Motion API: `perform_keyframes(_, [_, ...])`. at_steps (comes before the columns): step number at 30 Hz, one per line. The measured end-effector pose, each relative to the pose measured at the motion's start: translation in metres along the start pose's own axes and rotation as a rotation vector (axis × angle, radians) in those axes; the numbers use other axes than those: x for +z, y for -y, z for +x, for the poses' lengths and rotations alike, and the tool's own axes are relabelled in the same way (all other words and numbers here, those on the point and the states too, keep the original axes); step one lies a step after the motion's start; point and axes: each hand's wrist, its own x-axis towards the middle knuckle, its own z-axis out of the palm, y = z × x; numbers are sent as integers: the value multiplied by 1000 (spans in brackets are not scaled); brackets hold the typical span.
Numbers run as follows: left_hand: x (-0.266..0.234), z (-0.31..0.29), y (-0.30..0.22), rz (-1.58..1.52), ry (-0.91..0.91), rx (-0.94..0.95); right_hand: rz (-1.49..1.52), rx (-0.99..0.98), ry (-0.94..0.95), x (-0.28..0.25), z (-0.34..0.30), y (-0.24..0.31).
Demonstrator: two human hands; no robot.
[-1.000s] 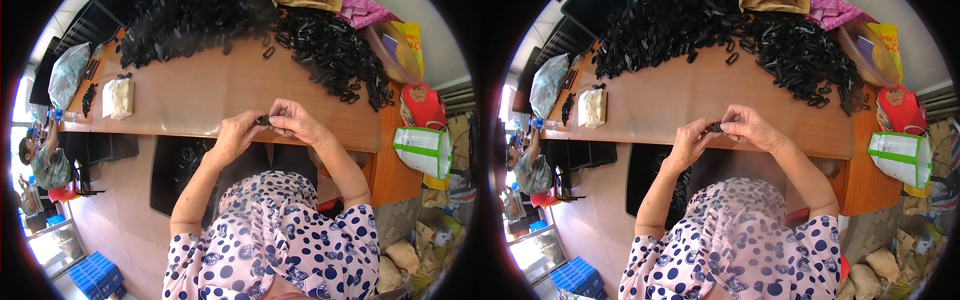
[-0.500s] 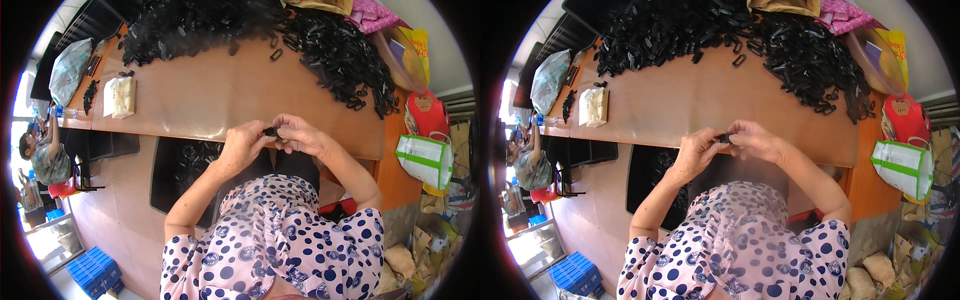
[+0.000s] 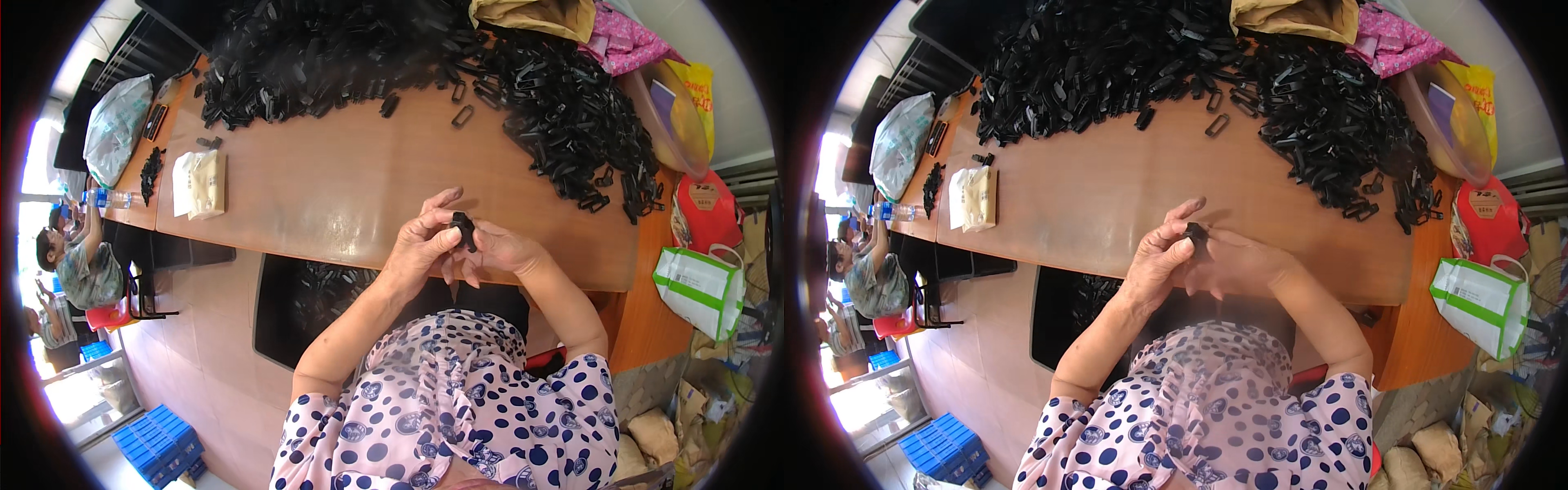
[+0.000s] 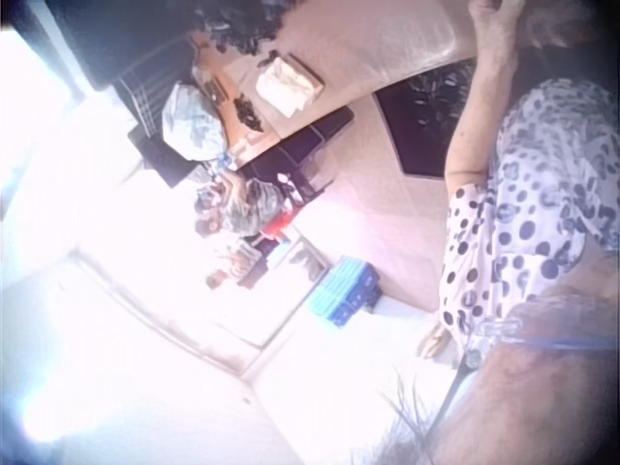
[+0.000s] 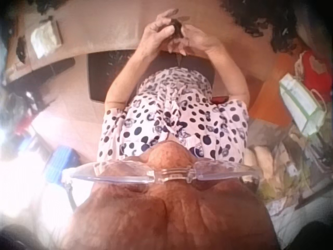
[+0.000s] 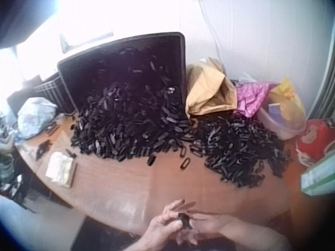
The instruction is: The person repeatedly takes plastic buckle parts from the table, snaps them together by hand, and places the assembled buckles into a container below.
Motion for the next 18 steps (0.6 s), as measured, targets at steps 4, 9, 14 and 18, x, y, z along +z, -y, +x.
perform_keyframes(4, [-9,17,3,-88,4,-74,107,-171,-121,8,14,-5])
perform_keyframes(9, [-7,34,-2,-174,8,-21,288,-147,-316,-1,29,0])
perform_keyframes(14, [-26,85,-42,389,-186,221,-673,-77,-592,-48,40,25])
perform_keyframes(18, [-71,142,-85,1510,-235,675,-1982,-247,-801,-94,64,50])
